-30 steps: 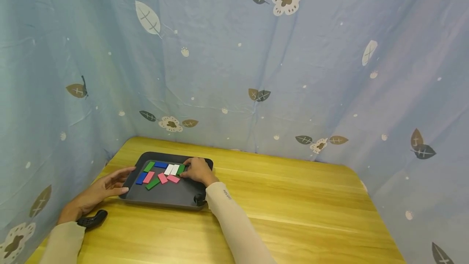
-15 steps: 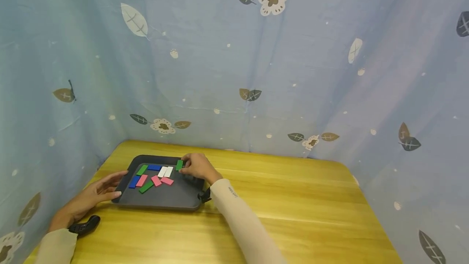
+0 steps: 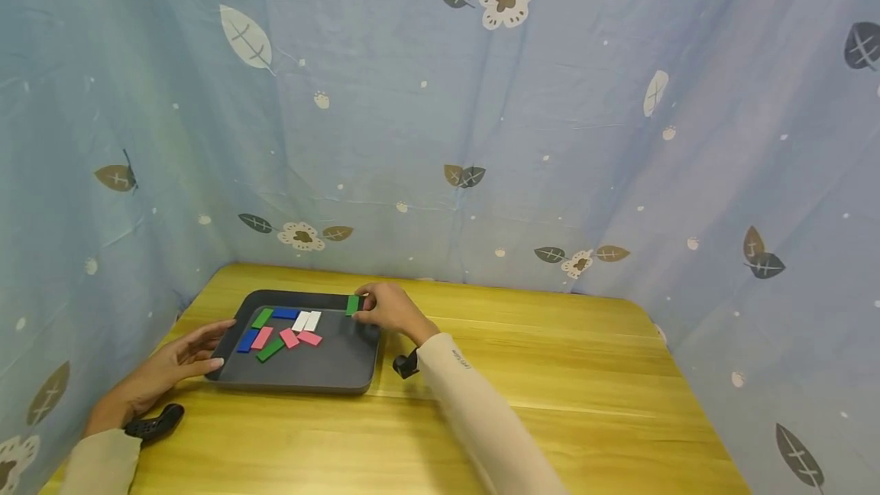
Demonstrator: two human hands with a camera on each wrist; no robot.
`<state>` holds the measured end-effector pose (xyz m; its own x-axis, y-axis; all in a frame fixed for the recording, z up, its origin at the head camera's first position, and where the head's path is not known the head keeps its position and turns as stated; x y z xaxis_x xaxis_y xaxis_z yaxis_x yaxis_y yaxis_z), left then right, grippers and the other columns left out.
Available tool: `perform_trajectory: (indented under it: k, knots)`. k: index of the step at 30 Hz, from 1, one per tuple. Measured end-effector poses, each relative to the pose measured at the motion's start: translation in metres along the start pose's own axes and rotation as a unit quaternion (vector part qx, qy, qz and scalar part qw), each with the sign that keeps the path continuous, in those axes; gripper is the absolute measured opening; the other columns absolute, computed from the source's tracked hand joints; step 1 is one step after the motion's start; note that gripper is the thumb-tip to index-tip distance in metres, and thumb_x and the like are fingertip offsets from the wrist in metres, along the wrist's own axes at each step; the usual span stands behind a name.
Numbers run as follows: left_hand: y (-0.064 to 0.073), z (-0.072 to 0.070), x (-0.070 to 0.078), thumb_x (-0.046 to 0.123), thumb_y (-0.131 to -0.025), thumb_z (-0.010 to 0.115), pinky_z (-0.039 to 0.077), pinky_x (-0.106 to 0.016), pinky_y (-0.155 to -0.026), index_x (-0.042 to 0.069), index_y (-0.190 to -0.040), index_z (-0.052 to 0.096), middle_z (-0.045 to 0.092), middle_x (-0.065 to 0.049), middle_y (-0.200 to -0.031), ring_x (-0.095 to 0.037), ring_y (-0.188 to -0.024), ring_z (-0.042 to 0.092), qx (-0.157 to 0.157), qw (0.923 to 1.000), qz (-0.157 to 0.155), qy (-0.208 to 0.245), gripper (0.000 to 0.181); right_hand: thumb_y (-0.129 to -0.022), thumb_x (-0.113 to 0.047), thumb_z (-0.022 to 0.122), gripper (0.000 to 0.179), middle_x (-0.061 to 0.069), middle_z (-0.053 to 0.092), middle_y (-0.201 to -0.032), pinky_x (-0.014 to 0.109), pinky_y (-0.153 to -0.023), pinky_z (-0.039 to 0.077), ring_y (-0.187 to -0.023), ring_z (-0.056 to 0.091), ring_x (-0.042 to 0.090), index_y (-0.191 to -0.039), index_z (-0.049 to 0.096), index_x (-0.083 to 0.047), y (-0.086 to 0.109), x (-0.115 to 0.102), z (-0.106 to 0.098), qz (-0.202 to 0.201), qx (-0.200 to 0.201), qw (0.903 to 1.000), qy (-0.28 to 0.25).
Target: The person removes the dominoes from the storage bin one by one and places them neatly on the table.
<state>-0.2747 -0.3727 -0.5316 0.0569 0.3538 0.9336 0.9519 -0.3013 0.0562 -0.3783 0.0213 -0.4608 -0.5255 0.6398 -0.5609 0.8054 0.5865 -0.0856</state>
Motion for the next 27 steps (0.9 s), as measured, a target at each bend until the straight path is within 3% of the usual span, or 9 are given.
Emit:
perform_trajectory:
  k: [13, 27]
  knots:
    - [-0.004, 0.001, 0.000, 0.022, -0.104, 0.064, 0.048, -0.046, -0.092, 0.018, -0.163, 0.032, 0.027, -0.018, -0.163, -0.016, -0.122, 0.047, -0.002, 1.0000, 0.006, -0.003, 0.068, -0.096, -0.026, 0.076, 0.045, -0.005, 0.069, -0.093, 0.030, -0.069, 0.052, -0.073, 0.062, 0.011, -0.137, 0.066, -0.013, 0.021, 0.029, -0.024, -0.005, 0.013, 0.9995, -0.027]
    - [-0.001, 0.000, -0.001, 0.023, -0.103, 0.066, 0.048, -0.041, -0.092, 0.017, -0.162, 0.032, 0.031, -0.017, -0.161, -0.021, -0.122, 0.047, 0.011, 0.9999, -0.006, -0.005, 0.069, -0.097, -0.028, 0.074, 0.044, -0.005, 0.069, -0.095, 0.031, -0.065, 0.052, -0.070, 0.062, 0.012, -0.139, 0.065, -0.014, 0.040, 0.048, -0.040, 0.001, 0.031, 0.9986, -0.043]
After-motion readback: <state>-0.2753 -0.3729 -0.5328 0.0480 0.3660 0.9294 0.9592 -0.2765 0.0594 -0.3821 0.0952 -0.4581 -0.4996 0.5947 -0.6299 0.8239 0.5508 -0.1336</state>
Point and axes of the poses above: each hand's wrist, its own y-axis away from the middle knuckle, its own z-axis out of the palm, x = y × z, the point moved 2 cm from there along -y, towards the middle knuckle
